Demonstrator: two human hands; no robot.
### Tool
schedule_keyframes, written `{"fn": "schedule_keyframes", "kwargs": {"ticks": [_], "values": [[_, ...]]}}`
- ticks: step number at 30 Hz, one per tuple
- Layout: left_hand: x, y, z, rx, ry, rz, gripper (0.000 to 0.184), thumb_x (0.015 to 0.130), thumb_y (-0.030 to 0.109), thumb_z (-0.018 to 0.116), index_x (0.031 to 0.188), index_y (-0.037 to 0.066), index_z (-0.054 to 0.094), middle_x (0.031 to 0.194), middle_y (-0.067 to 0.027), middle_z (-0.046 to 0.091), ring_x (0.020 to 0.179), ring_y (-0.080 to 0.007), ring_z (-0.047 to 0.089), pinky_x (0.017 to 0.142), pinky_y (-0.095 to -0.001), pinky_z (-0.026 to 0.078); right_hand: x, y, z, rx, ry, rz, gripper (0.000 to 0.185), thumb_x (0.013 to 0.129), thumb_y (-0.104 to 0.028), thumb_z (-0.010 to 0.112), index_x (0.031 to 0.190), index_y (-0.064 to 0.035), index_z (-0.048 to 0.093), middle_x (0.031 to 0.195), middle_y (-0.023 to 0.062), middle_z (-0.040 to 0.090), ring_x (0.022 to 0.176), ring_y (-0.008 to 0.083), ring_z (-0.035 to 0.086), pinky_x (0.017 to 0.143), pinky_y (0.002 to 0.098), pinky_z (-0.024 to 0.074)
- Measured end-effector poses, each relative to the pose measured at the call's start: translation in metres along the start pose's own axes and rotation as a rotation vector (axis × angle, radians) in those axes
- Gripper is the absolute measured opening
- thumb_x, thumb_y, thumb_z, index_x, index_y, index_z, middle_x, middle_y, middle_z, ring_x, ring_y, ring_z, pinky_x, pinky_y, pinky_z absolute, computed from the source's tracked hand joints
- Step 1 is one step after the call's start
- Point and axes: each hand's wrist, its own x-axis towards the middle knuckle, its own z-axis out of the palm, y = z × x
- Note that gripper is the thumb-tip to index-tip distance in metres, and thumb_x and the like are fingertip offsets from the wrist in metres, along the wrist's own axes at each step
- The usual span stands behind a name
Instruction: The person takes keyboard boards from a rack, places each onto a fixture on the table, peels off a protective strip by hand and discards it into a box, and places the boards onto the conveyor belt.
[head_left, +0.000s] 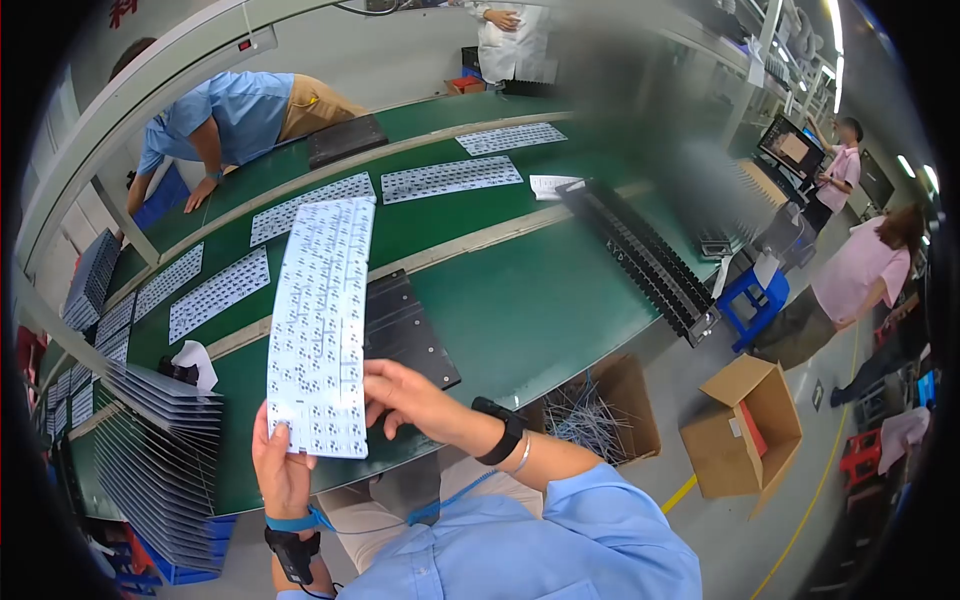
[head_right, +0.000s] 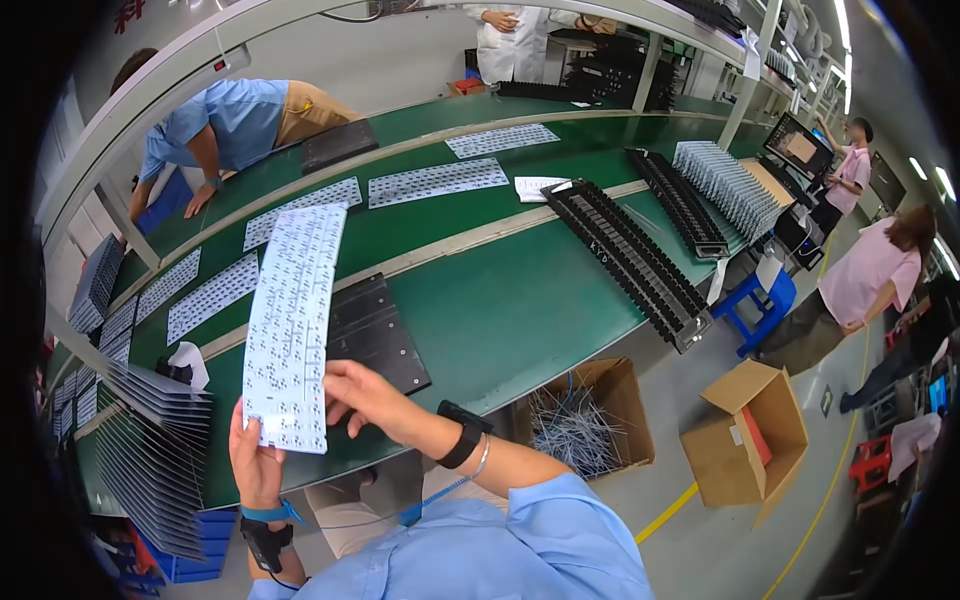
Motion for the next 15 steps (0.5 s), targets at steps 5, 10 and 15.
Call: {"fn": "schedule_keyframes", "kwargs": {"ticks": [5,10,15], "values": [[0.015,-0.003,0.007,0.065,-0.066,0.015,0.044,0.089,0.016,0.055,0.125,-0.002,0.037,0.101,-0.0109,0.059,0.068,-0.0116,0.058,0.045,-0.0210,0.041,0.001,0.007,0.001,-0.006,-0.017,-0.083,0.035,0.094,-0.022,0.050,0.121,-0.0013,0.042,0.097,0.0043,0.058,0.077,0.0085,0.056,0.051,0.0181,0.0450],[0.027,-0.011,0.019,0.064,-0.101,-0.021,0.047,0.090,0.018,0.053,0.129,-0.002,0.035,0.101,-0.0114,0.058,0.070,-0.0126,0.058,0.046,-0.0223,0.043,-0.002,0.001,-0.006,-0.086,-0.007,-0.139,0.035,0.093,-0.017,0.050,0.121,-0.0010,0.037,0.098,0.0052,0.058,0.076,0.0071,0.056,0.050,0.0182,0.0441],[0.032,-0.019,0.004,0.311,-0.099,0.110,0.051,0.093,0.020,0.047,0.137,0.002,0.028,0.109,-0.0132,0.055,0.080,-0.0161,0.059,0.063,-0.0255,0.048,0.007,-0.025,-0.035,-0.029,0.098,-0.278,0.031,0.092,-0.015,0.051,0.117,-0.0002,0.041,0.096,0.0064,0.059,0.072,0.0073,0.056,0.049,0.0185,0.0449]]}}
